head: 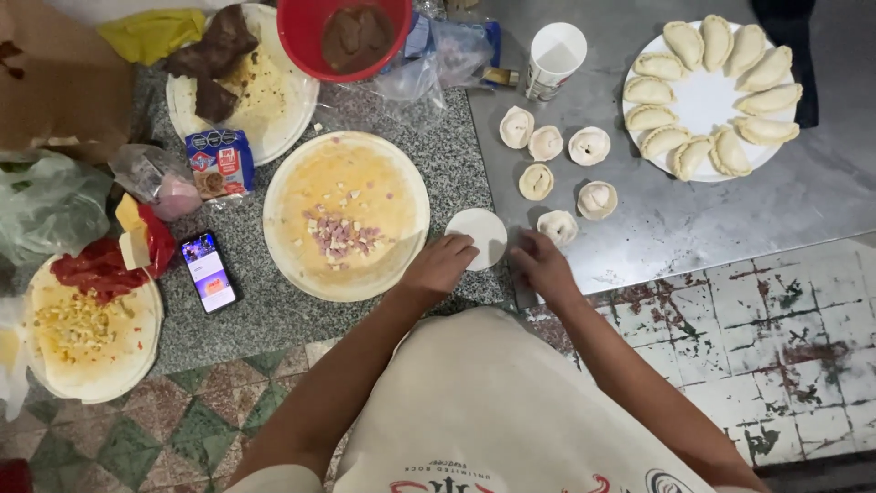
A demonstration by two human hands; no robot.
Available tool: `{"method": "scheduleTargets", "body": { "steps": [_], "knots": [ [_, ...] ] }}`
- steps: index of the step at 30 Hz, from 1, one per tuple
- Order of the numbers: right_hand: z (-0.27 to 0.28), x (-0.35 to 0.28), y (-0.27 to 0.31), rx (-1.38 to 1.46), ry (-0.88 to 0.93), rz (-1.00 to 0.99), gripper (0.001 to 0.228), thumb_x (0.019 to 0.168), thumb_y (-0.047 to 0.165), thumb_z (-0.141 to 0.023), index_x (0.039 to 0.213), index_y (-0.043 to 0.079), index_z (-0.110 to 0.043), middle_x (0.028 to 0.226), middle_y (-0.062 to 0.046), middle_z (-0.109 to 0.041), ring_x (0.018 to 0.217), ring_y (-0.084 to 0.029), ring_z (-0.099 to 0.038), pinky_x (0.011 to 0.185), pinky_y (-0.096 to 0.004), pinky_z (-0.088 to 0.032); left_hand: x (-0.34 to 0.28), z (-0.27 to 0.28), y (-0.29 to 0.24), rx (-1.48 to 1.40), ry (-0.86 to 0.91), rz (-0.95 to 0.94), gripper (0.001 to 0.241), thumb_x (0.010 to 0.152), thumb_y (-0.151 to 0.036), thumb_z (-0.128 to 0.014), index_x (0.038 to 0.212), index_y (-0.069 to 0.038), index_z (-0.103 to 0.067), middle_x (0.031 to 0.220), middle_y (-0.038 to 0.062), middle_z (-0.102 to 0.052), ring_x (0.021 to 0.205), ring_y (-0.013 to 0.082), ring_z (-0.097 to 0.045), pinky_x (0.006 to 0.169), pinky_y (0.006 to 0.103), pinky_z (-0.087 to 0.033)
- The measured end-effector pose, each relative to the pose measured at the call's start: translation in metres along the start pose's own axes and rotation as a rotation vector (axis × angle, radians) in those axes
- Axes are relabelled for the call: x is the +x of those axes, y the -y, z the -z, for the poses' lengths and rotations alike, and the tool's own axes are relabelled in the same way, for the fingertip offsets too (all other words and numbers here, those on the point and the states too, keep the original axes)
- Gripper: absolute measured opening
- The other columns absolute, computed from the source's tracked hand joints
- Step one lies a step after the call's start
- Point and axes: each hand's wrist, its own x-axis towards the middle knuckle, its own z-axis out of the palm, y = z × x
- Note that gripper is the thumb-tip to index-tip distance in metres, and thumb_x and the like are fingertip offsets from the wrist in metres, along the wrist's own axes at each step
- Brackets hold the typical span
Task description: Filling dough discs with a meat and cheese mixture and folding them into empanadas on a kitchen counter.
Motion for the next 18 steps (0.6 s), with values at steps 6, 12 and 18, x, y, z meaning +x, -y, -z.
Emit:
{"method": "scheduleTargets", "body": {
  "steps": [6,12,18],
  "knots": [
    [-0.035,0.083,-0.065,0.106,-0.059,0.004,0.044,0.095,0.037,-0.072,0.126,0.007,-0.067,0.115,-0.019,-0.070,0.104,-0.036,-0.069,0.081,-0.050,-0.057,0.002,0.005,0.003,-0.148,0.014,0.087,0.029,0.101,-0.017,-0.060,0.129,-0.008,-0.061,0.129,0.013,-0.060,0.125,0.0348,-0.058,0.103,0.0488,-0.050],
    [-0.038,0.022,0.005,0.420,0.014,0.210,0.017,0.095,0.016,-0.068,0.104,0.001,-0.066,0.084,-0.007,-0.057,0.076,-0.017,-0.054,0.068,-0.034,-0.043,0.026,0.062,-0.032,-0.944,-0.027,0.596,0.067,0.108,-0.043,-0.055,0.155,-0.001,-0.033,0.145,0.029,-0.045,0.139,0.0482,-0.044,0.112,0.0547,-0.044],
    [-0.033,-0.026,0.056,0.678,0.187,0.468,0.006,0.094,-0.002,-0.066,0.096,-0.004,-0.060,0.116,-0.023,-0.070,0.111,-0.029,-0.065,0.096,-0.045,-0.050,0.019,0.067,-0.028,-1.033,-0.267,0.815,0.037,0.103,-0.017,-0.060,0.139,-0.006,-0.060,0.127,0.026,-0.065,0.123,0.0382,-0.063,0.100,0.0485,-0.052]
  ]
}}
